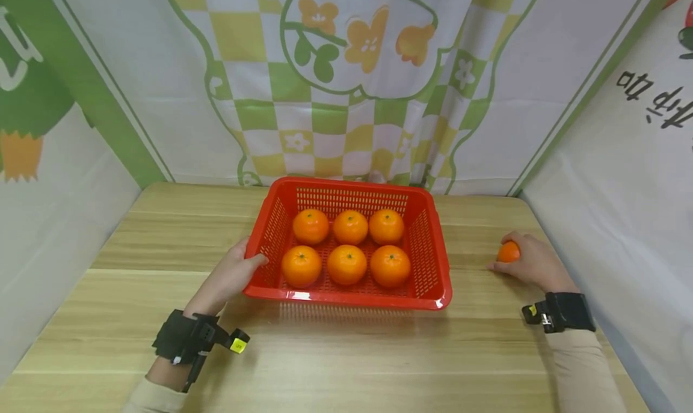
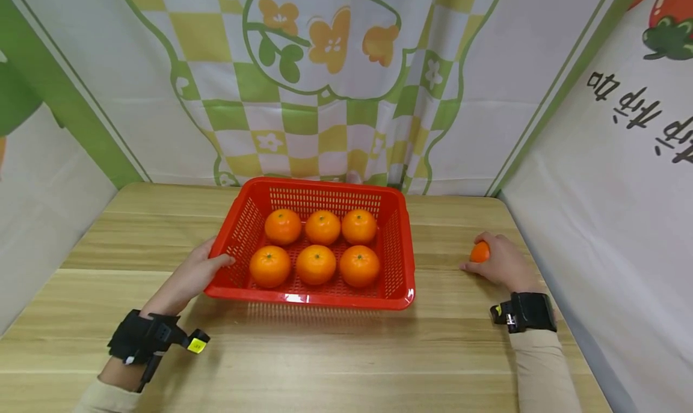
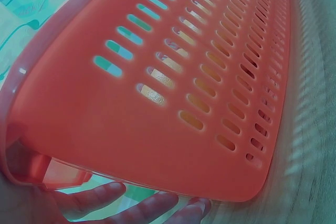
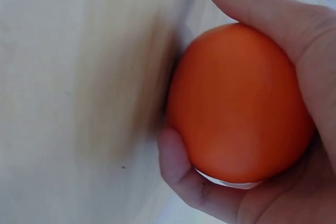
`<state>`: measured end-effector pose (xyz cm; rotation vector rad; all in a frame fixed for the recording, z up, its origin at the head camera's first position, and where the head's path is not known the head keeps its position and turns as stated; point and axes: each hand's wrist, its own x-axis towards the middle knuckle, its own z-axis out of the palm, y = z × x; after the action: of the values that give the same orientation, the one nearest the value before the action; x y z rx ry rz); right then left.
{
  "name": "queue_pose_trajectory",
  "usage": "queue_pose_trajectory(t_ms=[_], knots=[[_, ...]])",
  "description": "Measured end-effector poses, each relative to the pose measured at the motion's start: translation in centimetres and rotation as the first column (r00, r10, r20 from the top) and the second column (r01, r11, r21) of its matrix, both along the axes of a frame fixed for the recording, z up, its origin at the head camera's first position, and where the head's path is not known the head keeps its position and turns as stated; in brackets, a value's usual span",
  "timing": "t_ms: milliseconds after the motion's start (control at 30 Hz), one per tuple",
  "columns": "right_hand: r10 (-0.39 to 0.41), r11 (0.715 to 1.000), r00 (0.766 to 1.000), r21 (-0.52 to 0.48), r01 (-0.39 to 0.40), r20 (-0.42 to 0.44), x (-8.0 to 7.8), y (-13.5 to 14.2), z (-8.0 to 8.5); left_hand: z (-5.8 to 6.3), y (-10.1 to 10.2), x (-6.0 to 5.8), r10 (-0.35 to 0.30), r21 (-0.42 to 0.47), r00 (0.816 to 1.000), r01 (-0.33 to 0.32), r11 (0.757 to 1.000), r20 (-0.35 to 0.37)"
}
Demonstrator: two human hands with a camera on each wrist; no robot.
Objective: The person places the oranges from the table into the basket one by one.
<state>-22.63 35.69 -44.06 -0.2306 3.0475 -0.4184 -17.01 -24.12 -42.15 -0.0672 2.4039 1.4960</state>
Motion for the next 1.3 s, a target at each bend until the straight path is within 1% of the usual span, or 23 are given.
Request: queue_pose_trajectory(t_ms=[300,500,567,767,867,1067,1300], knots=[[-0.045,0.997,0.998,-0.062,0.043,-0.032,0.4,0.2,-0.8,-0.3,-0.1,0.1,0.001,0.016,1.0,-0.001,1.0,0.009],[-0.011,0.999,0.998,-0.034,0.009,-0.056,0.3,-0.3,-1.0,-0.3,-0.2,0.1,0.0,0.013,1.0,0.0,1.0,0.015],[0.008,0.999,0.998,-0.046,-0.01,-0.061,0.2,-0.5,-1.2,-0.2,-0.1,0.1,0.001,0.007,1.0,-0.001,1.0,0.014],[0.031,0.994,0.998,-0.103,-0.037,-0.053,0.3,-1.5,-1.5,-0.1,0.2,0.0,-0.008,-0.003,1.0,0.008,1.0,0.016],[0.046,0.993,0.996,-0.102,-0.053,-0.072,0.1,-2.2,-1.3,-0.1,0.1,-0.1,-0.007,0.007,1.0,0.007,1.0,0.014],[0.072,0.99,0.991,-0.114,-0.085,-0.117,-0.6,-3.6,0.0,-0.1,-0.1,-0.1,-0.013,0.025,1.0,0.013,1.0,-0.001],[0.118,0.982,0.973,-0.124,-0.144,-0.199,-0.8,-5.0,1.2,-0.1,-0.1,-0.1,-0.005,0.008,1.0,0.005,1.0,0.007]])
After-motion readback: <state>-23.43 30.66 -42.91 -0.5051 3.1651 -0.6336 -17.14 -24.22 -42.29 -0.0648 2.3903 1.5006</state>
